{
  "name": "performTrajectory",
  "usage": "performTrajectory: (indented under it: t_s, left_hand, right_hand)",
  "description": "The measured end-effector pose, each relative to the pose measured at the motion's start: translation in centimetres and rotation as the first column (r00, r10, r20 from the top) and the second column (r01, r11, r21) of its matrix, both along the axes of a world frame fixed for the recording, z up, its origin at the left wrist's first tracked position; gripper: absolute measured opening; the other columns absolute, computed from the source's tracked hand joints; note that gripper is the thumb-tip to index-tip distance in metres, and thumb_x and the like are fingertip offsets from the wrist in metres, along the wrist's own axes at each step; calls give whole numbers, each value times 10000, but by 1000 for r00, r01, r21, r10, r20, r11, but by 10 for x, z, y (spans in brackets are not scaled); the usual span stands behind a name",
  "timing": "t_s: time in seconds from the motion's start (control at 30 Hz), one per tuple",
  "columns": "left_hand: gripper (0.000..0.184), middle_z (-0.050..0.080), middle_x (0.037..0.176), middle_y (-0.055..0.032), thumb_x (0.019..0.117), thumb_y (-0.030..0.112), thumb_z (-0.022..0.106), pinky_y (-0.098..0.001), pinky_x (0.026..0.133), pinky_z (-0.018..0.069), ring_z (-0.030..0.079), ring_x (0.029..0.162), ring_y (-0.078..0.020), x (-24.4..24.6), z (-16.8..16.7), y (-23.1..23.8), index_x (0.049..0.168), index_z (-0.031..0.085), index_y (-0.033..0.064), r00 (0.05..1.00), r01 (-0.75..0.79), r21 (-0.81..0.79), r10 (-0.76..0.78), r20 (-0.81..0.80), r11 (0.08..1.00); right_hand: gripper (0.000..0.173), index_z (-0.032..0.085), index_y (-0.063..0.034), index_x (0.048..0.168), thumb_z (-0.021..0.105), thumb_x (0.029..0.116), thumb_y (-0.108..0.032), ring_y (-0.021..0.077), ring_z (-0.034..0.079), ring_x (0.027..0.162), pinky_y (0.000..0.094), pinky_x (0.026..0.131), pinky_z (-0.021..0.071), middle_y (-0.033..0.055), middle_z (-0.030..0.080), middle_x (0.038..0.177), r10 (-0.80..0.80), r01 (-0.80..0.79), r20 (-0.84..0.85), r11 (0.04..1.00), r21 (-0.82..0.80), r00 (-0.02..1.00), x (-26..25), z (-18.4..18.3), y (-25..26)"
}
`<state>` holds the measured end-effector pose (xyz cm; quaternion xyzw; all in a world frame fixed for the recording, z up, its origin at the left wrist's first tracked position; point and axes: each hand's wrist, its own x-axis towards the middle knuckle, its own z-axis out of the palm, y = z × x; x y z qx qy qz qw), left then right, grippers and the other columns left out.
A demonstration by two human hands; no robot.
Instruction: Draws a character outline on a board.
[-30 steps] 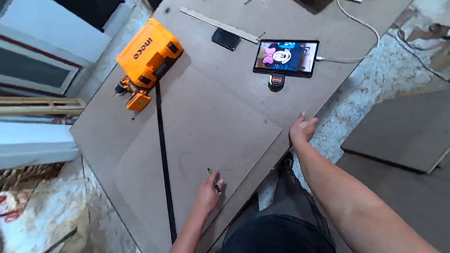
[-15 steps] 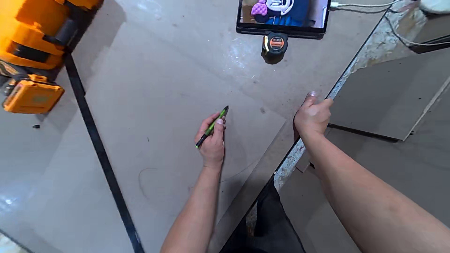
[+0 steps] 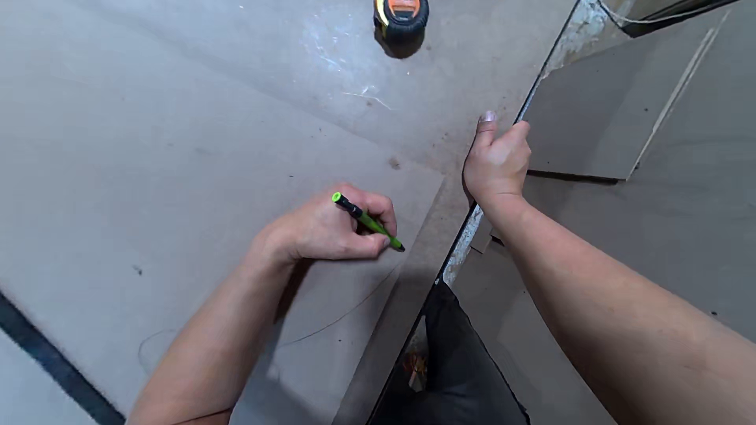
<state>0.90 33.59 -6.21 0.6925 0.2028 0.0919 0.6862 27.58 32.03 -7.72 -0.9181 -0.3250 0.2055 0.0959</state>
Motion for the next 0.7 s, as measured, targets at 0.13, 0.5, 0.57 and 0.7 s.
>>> performTrajectory:
  t_s: [0.13,0.5,0.57,0.7]
  left_hand:
    - [55,688,720,74,846,128,716,-205,442,506,608,559,-16,8,-1,-2,892,745,134,994,109,27,-110,5,994]
    - [65,695,744,78,854,145,702,-194,447,504,603,563,-8,4,-4,-5,899,748,138,996,84,92,-86,17,992]
    - [55,695,742,75,851,145,706,-197,437,504,602,557,-15,4,-4,-7,891,743,136,998,58,108,-60,16,992]
    - [51,700,747,73,847,145,711,-196,437,507,604,554,-16,4,-4,-9,883,746,135,999,42,121,-45,14,992]
  right_hand:
    - [604,503,-36,1265,362,1062,-587,304,721,917,499,787,568,136,684,924,-9,10,-10,999,33,1000,1,-2,-3]
    - [580,516,-59,1232,354,1062,-589,255,718,897,457,762,569,94,678,907,-32,32,2,999,36,999,0,-4,1]
    - [573,524,-61,1225,359,1061,-584,253,718,893,457,759,569,91,677,901,-30,30,7,998,47,1000,0,-5,1]
    - [583,521,-56,1225,362,1060,-591,247,714,891,453,758,565,89,671,895,-29,29,-2,999,45,1000,0,-4,0]
